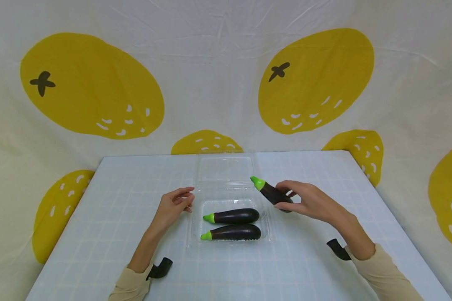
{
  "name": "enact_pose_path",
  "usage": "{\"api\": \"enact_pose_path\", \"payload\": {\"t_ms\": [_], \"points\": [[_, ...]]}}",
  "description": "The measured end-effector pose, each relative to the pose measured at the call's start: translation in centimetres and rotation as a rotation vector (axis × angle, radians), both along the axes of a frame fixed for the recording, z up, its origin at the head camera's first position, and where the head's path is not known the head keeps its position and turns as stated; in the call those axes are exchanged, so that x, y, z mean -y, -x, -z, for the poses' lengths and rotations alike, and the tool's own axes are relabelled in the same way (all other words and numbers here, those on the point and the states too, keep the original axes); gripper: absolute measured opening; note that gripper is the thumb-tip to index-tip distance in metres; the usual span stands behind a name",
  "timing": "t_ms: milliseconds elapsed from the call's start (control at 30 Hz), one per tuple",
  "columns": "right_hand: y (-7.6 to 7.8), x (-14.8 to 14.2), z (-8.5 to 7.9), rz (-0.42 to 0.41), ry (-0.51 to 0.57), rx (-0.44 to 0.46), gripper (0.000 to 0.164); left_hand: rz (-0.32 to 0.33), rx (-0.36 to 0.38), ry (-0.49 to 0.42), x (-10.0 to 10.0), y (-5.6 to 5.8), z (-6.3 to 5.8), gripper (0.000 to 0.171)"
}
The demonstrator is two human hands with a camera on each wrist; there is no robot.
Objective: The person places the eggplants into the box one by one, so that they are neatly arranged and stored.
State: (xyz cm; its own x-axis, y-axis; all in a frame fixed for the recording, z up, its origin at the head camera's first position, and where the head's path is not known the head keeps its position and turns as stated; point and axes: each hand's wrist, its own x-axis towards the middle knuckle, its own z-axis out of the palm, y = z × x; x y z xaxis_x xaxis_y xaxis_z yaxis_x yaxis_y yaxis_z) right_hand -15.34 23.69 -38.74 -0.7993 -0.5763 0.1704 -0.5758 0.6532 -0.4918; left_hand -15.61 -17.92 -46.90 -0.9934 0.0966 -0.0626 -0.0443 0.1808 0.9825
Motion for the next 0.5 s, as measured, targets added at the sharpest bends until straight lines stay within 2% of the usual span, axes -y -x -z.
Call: {"api": "enact_pose_path", "payload": {"t_ms": [500], "points": [[0.8, 2.2, -1.0, -0.082, 0.003, -0.109, 0.051, 0.003, -0.002, -0.008, 0.0, 0.0, -0.1, 0.042]]}}
